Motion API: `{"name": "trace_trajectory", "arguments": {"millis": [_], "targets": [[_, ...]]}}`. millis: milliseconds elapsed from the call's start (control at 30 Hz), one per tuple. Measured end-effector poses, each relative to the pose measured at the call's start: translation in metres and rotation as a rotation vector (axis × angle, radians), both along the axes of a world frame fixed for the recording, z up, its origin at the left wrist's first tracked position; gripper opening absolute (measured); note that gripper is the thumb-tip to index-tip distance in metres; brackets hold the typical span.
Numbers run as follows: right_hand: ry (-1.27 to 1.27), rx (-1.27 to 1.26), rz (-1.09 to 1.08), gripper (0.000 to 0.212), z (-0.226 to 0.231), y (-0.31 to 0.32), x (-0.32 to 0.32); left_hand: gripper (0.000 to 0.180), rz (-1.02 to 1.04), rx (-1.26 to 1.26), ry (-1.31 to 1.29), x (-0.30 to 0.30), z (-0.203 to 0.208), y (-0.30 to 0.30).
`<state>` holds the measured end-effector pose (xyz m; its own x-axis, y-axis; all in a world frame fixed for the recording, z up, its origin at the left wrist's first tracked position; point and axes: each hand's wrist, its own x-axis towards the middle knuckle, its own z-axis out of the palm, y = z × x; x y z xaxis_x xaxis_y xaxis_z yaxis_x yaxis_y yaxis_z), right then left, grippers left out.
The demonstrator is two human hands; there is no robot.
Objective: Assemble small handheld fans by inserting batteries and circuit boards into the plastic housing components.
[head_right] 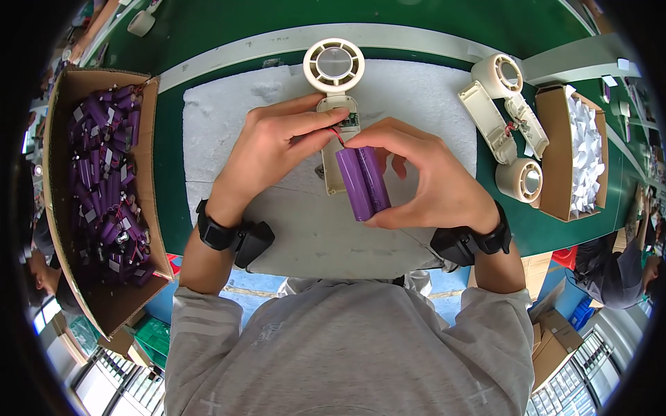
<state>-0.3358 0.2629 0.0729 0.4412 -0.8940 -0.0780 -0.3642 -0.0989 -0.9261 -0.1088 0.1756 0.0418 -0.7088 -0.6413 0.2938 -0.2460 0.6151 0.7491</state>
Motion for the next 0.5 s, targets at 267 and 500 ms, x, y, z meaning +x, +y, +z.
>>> {"name": "trace_trajectory", "arguments": {"millis": [267,500], "targets": [[0.159,-0.194,-0.079,0.075,-0.011,0.008,0.02,0.034,-0.048,0.015,0.01,0.003,0.003,-0.002],[0.284,-0.399,-0.06,0.072,-0.012,0.009,0.028,0.035,-0.043,-0.032,0.005,0.004,0.001,-0.003]]}}
